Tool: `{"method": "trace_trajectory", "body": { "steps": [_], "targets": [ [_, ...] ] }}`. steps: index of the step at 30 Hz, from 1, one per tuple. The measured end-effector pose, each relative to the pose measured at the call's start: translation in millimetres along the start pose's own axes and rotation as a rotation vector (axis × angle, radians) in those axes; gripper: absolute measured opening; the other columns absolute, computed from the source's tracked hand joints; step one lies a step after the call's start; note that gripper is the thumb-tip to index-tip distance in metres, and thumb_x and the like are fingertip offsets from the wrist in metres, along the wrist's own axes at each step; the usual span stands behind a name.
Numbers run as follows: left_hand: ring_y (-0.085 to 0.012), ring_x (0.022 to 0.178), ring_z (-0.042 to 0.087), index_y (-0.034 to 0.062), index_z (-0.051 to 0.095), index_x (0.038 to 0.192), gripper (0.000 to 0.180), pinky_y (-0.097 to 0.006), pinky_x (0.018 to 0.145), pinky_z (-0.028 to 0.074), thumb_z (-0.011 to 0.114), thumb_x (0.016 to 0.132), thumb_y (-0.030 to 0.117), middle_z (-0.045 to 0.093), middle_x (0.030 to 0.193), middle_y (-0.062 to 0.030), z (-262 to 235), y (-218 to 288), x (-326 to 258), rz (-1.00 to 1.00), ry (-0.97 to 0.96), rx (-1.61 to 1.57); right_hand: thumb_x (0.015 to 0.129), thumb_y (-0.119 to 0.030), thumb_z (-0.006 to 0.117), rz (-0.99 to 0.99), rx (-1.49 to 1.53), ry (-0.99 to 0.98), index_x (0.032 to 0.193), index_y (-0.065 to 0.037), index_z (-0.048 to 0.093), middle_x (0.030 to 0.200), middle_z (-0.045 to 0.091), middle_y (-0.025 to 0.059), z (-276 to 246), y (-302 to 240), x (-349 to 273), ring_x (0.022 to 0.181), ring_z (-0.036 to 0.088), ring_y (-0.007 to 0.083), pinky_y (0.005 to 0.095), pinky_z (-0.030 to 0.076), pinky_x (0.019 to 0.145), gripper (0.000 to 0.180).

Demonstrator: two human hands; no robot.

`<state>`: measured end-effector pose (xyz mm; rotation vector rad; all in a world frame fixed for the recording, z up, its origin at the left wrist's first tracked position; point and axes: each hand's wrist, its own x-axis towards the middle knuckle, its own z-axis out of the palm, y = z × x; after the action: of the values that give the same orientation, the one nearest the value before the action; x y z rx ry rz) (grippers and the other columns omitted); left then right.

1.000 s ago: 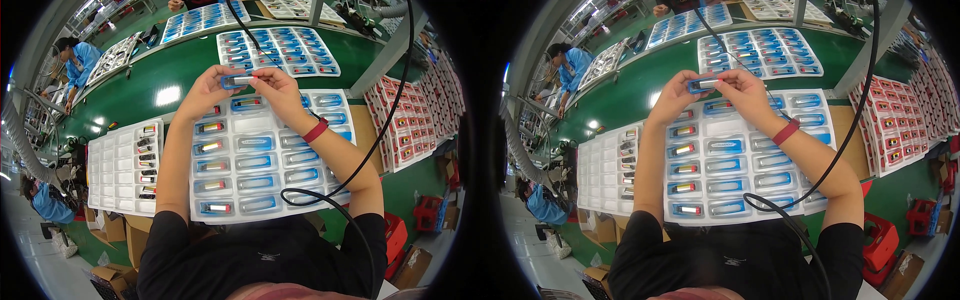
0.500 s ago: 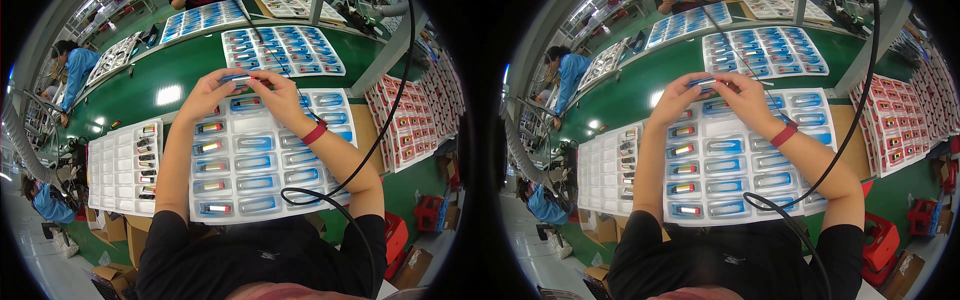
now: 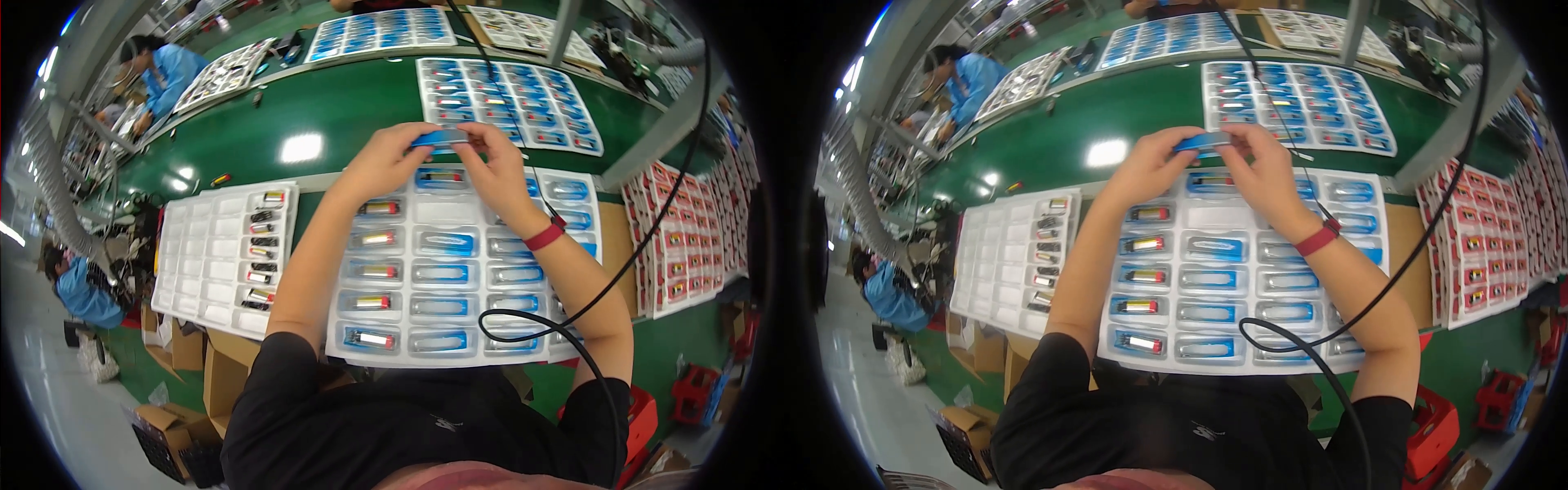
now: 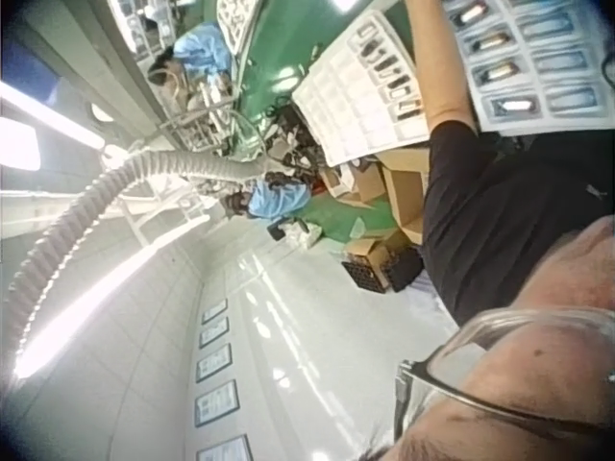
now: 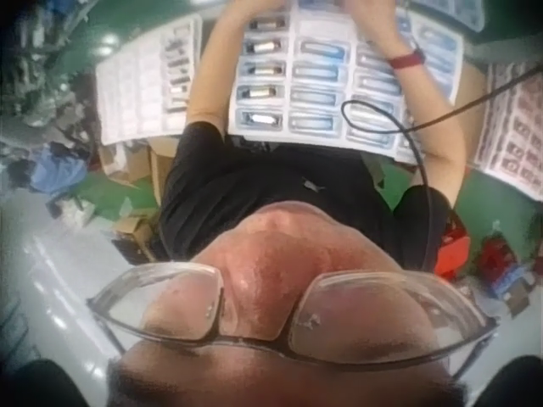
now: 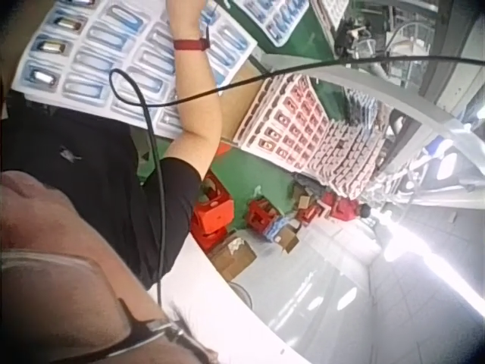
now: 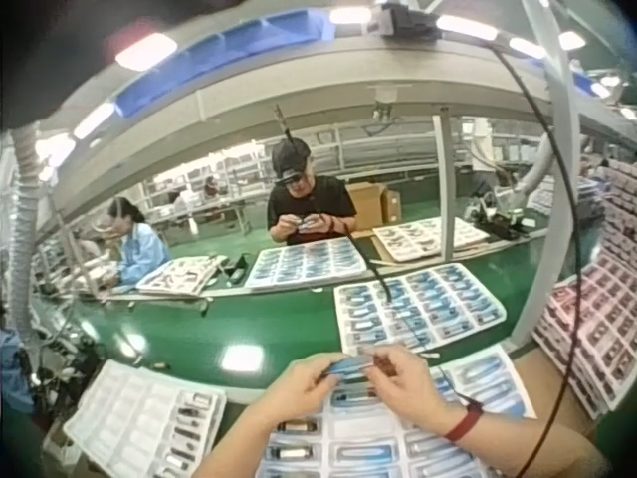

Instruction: The person assembles electronic components by hand, inserting small battery components into blue plastic cases.

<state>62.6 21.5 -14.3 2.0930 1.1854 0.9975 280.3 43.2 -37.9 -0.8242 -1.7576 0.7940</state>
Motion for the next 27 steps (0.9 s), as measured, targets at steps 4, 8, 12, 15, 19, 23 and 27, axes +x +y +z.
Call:
{"method": "trace_trajectory", "body": {
  "steps": [4, 8, 12, 15, 19, 23, 27],
  "targets": [
    [-0.0156, 0.089, 0.069, 0.0029, 0.064, 0.128, 0.031, -0.031, 0.080, 0.055, 0.061, 0.097, 0.006, 0.071, 0.107, -0.0108, 0.5, 5.7, 0.3, -0.028, -0.022, -0.044, 0.092, -0.005, 0.068, -0.093, -0.047, 0.064, 0.114, 0.000, 0.066, 0.099, 0.067, 0.0101, 1.6, -0.6, -5.0, 0.083, 0.067, 0.0179, 0.0310, 0.055, 0.072, 0.023],
    [-0.0155, 0.085, 0.067, 0.0031, 0.066, 0.126, 0.032, -0.031, 0.079, 0.055, 0.065, 0.094, 0.009, 0.072, 0.103, -0.0106, 0.5, 5.4, 4.9, -0.014, -0.048, -0.105, 0.092, -0.003, 0.065, -0.214, -0.043, 0.081, 0.119, -0.001, 0.064, 0.105, 0.065, 0.0121, 0.5, 3.3, -1.3, 0.090, 0.065, 0.0188, 0.0300, 0.054, 0.079, 0.027],
    [-0.0090, 0.087, 0.062, 0.0031, 0.069, 0.119, 0.028, -0.025, 0.077, 0.051, 0.070, 0.093, 0.012, 0.070, 0.101, -0.0034, -19.1, 6.2, 1.6, -0.367, -0.181, -0.274, 0.092, -0.004, 0.069, -0.142, 0.092, -0.076, 0.123, -0.003, 0.063, 0.108, 0.065, 0.0080, 3.0, 7.4, -1.4, 0.095, 0.063, 0.0146, 0.0285, 0.053, 0.086, 0.031],
    [-0.0077, 0.087, 0.061, 0.0022, 0.069, 0.119, 0.030, -0.022, 0.076, 0.050, 0.074, 0.090, 0.012, 0.069, 0.103, -0.0015, -26.0, -12.5, -1.8, -0.250, -0.348, -0.530, 0.092, -0.005, 0.073, -0.021, 0.292, -0.214, 0.123, -0.003, 0.064, 0.110, 0.065, 0.0054, 0.2, 4.4, -3.8, 0.096, 0.062, 0.0119, 0.0276, 0.052, 0.088, 0.033],
    [-0.0078, 0.090, 0.061, 0.0002, 0.067, 0.122, 0.039, -0.023, 0.077, 0.050, 0.079, 0.088, 0.014, 0.069, 0.106, -0.0016, -36.3, -31.8, -18.4, -0.141, -0.446, -0.624, 0.091, -0.007, 0.075, -0.016, 0.324, -0.467, 0.120, -0.003, 0.066, 0.105, 0.065, 0.0041, 5.0, -15.1, -6.2, 0.092, 0.061, 0.0095, 0.0263, 0.052, 0.084, 0.030],
    [-0.0102, 0.100, 0.063, -0.0006, 0.061, 0.132, 0.049, -0.031, 0.089, 0.054, 0.077, 0.090, 0.019, 0.069, 0.119, -0.0057, -47.8, -22.3, -0.6, -0.215, -0.533, -0.364, 0.083, -0.005, 0.071, -0.044, 0.029, -0.379, 0.099, -0.002, 0.070, 0.082, 0.064, 0.0036, -18.9, -6.3, -12.9, 0.073, 0.058, 0.0108, 0.0270, 0.048, 0.067, 0.016],
    [-0.0240, 0.102, 0.070, 0.0032, 0.069, 0.124, 0.042, -0.036, 0.090, 0.055, 0.069, 0.090, 0.028, 0.074, 0.115, -0.0155, -93.2, -110.4, 30.0, -0.429, -0.096, 0.306, 0.076, -0.004, 0.064, -0.127, -0.151, -0.485, 0.089, -0.002, 0.068, 0.072, 0.058, 0.0067, -26.6, -13.8, -13.1, 0.060, 0.053, 0.0160, 0.0290, 0.043, 0.057, 0.014]
  ]
}}
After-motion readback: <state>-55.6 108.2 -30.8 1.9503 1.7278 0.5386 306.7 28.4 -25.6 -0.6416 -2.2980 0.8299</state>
